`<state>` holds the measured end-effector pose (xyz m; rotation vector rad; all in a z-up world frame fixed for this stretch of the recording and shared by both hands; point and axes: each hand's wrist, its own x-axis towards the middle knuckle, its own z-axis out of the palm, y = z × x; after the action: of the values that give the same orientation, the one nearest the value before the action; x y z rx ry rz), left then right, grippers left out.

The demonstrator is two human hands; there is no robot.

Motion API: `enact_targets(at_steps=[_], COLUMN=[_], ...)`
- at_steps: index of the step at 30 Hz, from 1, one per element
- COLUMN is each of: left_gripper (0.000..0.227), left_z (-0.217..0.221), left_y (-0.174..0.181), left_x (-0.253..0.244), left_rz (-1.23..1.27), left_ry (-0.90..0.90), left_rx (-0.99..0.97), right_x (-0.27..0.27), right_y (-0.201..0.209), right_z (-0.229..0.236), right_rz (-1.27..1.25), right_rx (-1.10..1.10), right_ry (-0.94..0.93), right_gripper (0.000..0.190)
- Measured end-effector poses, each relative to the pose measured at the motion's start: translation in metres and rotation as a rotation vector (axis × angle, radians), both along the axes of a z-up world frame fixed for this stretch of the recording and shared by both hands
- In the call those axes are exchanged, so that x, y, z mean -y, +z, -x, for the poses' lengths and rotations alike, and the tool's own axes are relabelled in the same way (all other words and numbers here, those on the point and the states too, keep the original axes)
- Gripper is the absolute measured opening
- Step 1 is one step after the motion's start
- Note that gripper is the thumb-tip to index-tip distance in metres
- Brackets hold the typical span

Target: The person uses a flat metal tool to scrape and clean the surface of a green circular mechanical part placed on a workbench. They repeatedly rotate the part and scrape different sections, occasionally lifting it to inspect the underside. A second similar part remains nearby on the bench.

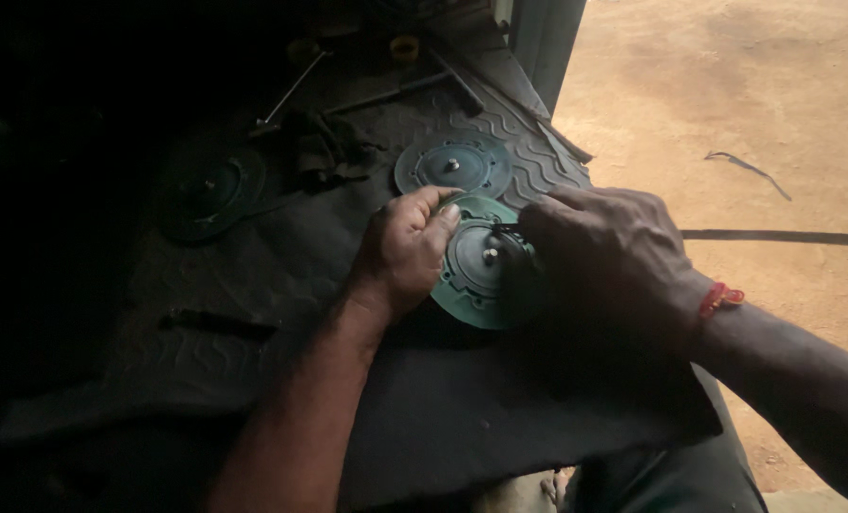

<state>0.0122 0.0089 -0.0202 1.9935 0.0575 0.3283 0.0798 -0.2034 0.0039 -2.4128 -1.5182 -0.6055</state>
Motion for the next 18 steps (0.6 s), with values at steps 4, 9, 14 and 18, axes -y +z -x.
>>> enact_targets(at_steps=[4,9,14,18], left_gripper=[0.033,0.033,0.035,0.032], left_z=[-0.002,-0.004,-0.005,-0.006], left_y=[-0.002,-0.004,-0.008,-0.01], left_x=[-0.002,-0.003,-0.007,-0.007], left_rz=[0.003,0.156,0.166,0.283], left_ry=[0.011,-0.04,-0.055,-0.165], left_rx=[-0.087,-0.072,-0.159,-0.04], right_x=[-0.01,-0.014,-0.019,-0.025], right_y=[-0.004,-0.003,-0.003,0.007], right_z=[-0.012,-0.031,-0.04,-0.041], right_rz=[-0.018,0.013,0.072,0.169], right_rx=[0.062,0.14,0.209,0.293], right_ry=[0.139,0.308,0.443,0.508], right_gripper=[0.014,0.016,0.023,0.032])
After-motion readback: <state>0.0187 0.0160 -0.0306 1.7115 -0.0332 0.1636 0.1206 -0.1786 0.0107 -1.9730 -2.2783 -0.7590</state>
